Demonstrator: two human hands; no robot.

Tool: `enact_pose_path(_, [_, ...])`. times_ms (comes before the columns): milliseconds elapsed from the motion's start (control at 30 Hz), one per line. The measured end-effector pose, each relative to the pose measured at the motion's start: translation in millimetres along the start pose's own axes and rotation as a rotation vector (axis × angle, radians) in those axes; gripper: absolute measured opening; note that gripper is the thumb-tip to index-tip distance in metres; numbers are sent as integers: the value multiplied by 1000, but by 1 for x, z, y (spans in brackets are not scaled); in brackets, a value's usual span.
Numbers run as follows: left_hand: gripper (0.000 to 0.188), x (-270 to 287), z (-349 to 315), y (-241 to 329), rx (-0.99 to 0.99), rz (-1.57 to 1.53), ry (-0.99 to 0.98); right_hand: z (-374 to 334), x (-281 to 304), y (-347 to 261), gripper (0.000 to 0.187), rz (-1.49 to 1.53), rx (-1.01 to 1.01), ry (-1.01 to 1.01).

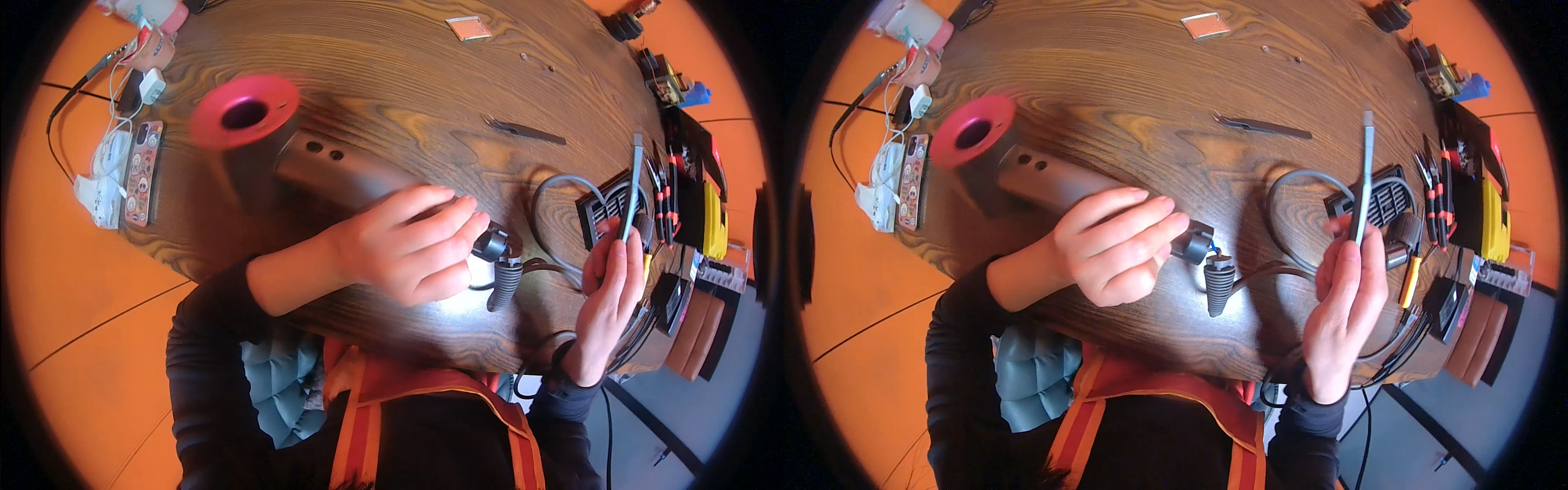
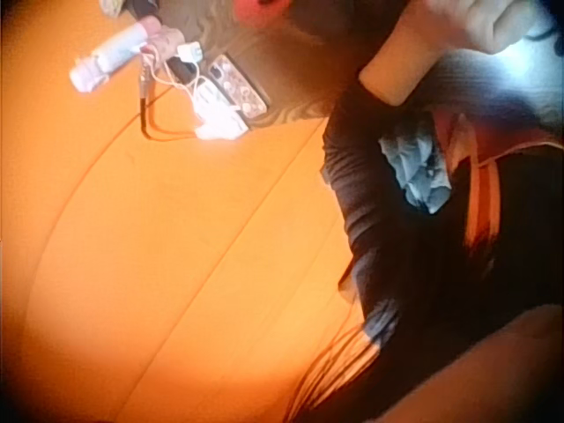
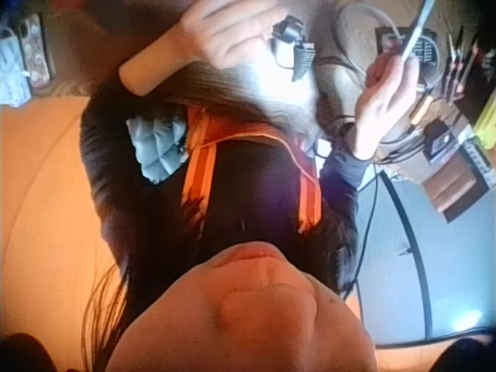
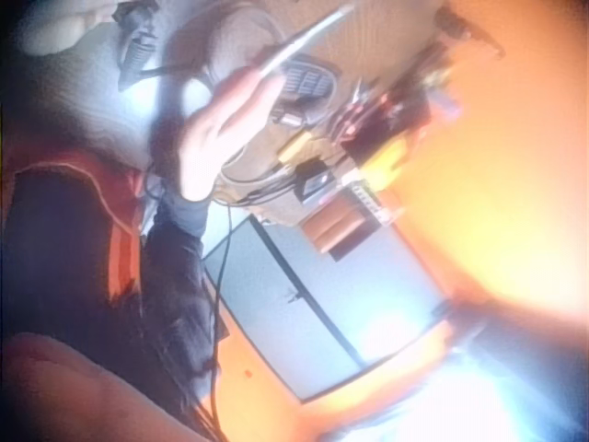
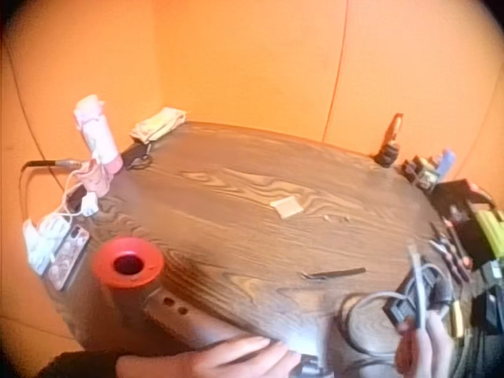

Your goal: The person assembles a hair dryer by attaching the power cord, inserting screws into the body, and securing the cord with a metal clamp. The person then wraps the cord around the handle.

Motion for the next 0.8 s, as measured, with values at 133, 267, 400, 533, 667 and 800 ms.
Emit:
enact_pose_path(133, [23, 3, -3, 6, -110, 64, -23, -11, 15, -4, 45, -156, 63, -18])
enact_pose_path(267, [24, 4, -4, 8, -182, 42, -6, -23, 16, -12, 38, 0, 206, -153])
enact_pose_path(400, [22, 5, -2, 8, -201, 12, 8, -28, 1, -15, 64, 204, 170, -360])
enact_pose_path(533, [25, 5, -2, 8, -204, 20, -36, -29, 11, -17, 24, 111, 66, -118])
enact_pose_path(667, [24, 7, -2, 7, -209, 13, -35, -27, 9, -37, 21, 26, 307, -151])
enact_pose_path(800, [24, 8, -3, 7, -213, 11, -5, -22, 4, -49, 31, -134, 516, -97])
Point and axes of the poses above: each hand's wrist, its own z-axis towards the middle knuckle, its own x-axis out of the back of the hand, y = z × x, the point moved 6 cm from there along z, towards the middle knuckle, and after that the axes turned 13 degrees about -y, right-handed, at the moved point
